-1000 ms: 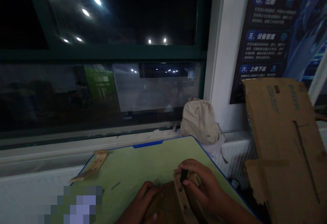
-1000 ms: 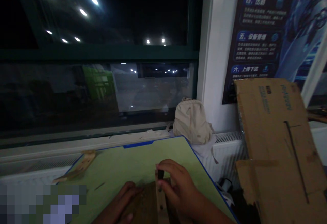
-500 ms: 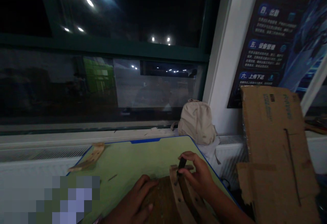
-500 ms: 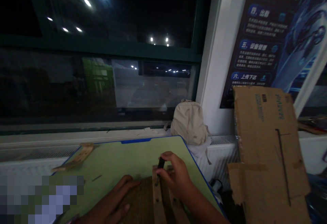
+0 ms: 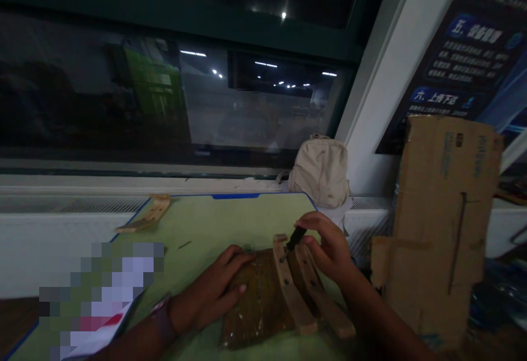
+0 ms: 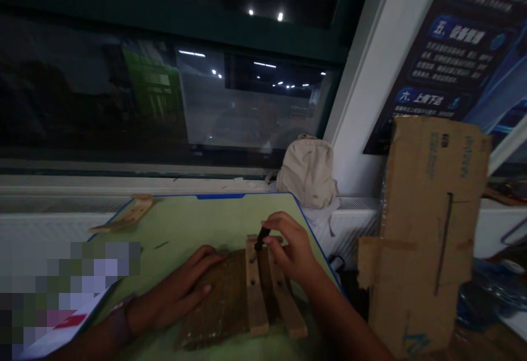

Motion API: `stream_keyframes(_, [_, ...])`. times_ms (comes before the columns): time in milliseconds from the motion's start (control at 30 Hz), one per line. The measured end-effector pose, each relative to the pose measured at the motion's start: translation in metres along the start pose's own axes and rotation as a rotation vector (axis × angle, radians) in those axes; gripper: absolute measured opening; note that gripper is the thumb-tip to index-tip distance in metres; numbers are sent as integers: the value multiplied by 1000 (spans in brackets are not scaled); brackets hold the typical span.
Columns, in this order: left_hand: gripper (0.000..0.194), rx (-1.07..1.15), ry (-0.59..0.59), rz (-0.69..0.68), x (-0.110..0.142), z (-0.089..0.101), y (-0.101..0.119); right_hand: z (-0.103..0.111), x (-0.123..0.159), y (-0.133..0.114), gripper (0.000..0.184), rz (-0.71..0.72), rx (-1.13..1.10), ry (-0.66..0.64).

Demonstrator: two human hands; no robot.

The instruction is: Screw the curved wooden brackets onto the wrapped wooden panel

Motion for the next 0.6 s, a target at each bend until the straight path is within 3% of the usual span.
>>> stream_keyframes(100, [46, -22, -7, 7, 0, 2, 2, -16, 1, 11, 23, -129, -238, -62])
stream_keyframes(167, [45, -30, -16, 19, -1, 3, 2, -21, 3, 22, 19, -228, -348, -15])
stream_keyframes(267, [47, -48, -31, 25, 0, 3, 1, -7, 1, 17, 14, -165, -158, 107])
stream_keyframes(367, [49, -70, -34, 32, 1, 2, 0, -6, -5, -4, 18, -35, 49, 25])
stream_keyframes(467, [50, -78, -44, 40, 2, 1, -2, -13, -7, -17, 18, -3, -28, -84])
stream_keyframes(600, [48, -74, -58, 34, 1, -2, -3, -25, -5, -13, 20, -102, -245, -131])
Point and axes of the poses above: each hand's wrist, its own x-axis away from the middle knuckle, its own z-axis out of the back of the hand, y = z × x, the point moved 10 cm from there along -x, towards the middle knuckle, and after that the axes turned 10 degrees about -x, right-handed, at the moved point
